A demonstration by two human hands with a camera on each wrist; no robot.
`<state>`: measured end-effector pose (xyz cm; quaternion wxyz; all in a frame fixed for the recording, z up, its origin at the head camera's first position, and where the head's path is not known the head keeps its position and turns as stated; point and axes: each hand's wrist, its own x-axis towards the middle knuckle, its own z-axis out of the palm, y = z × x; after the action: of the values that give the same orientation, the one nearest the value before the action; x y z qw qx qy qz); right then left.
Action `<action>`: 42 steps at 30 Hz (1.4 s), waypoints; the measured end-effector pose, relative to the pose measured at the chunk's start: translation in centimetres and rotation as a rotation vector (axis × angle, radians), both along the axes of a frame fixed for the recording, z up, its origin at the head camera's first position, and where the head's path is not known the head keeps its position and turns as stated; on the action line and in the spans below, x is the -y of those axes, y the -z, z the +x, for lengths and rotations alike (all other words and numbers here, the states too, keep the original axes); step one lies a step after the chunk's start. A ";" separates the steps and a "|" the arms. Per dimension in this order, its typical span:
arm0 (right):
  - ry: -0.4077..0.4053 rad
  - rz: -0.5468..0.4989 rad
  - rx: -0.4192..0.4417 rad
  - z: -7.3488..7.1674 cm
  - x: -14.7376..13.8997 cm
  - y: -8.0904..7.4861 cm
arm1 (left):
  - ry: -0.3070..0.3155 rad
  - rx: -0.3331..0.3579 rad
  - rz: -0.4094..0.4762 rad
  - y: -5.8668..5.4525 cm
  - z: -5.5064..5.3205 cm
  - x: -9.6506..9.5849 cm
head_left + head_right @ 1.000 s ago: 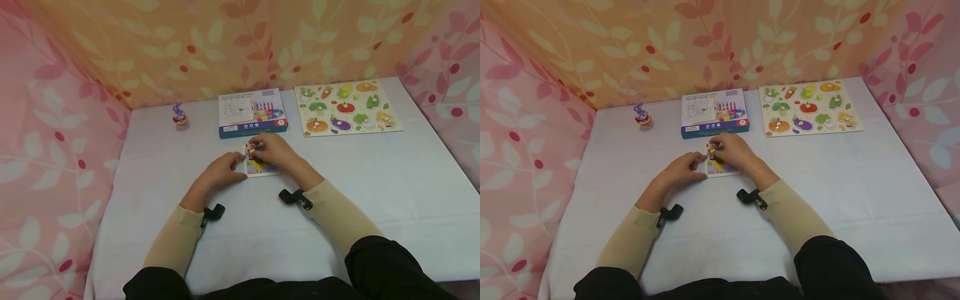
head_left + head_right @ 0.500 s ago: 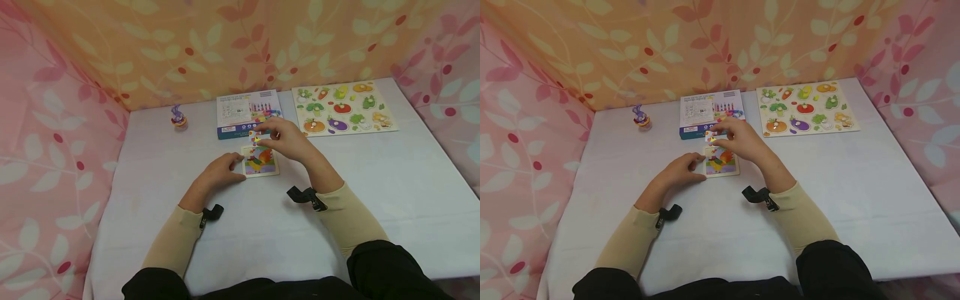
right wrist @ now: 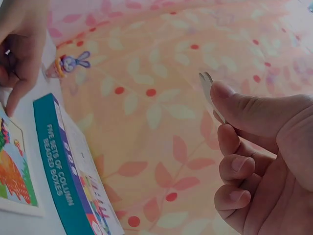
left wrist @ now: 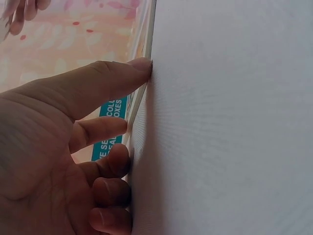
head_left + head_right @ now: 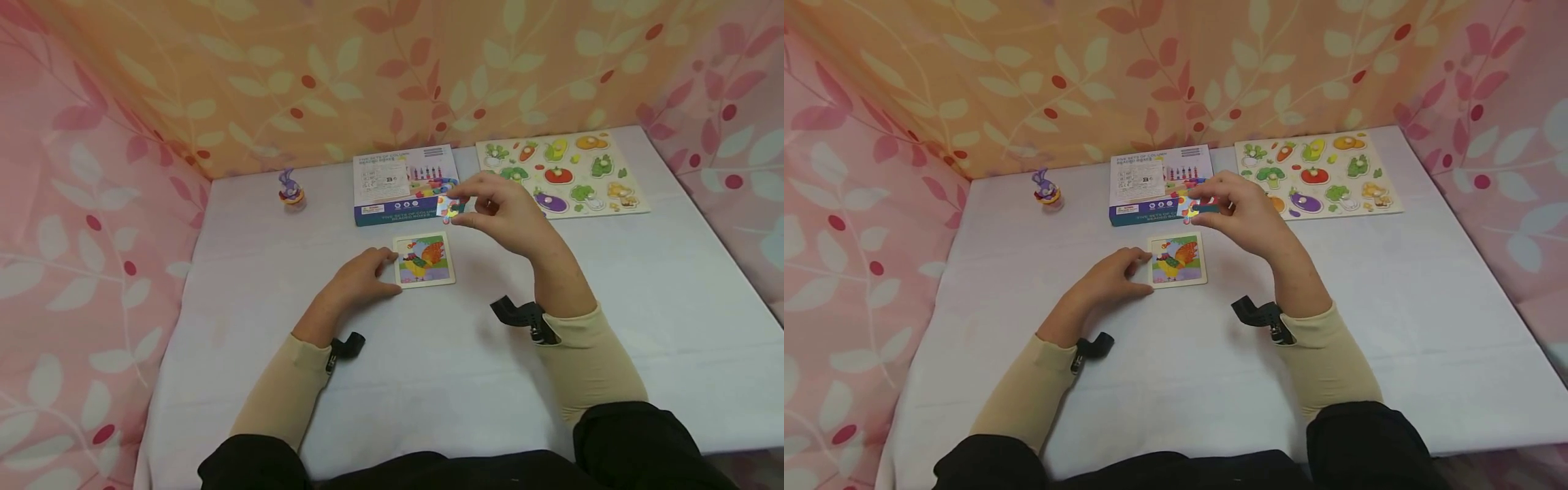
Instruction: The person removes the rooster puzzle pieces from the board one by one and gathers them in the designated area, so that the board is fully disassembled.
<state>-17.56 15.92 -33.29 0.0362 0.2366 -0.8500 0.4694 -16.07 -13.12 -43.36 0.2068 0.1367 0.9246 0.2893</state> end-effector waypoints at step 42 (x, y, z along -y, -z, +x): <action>0.023 0.302 0.436 -5.0 -2.9 9.8 | -0.017 0.011 0.002 0.3 -0.2 0.0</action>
<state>-22.51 18.81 -43.10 -0.1781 0.1229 -0.9007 0.3768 -16.25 -13.13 -43.64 0.2092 0.1276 0.9243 0.2926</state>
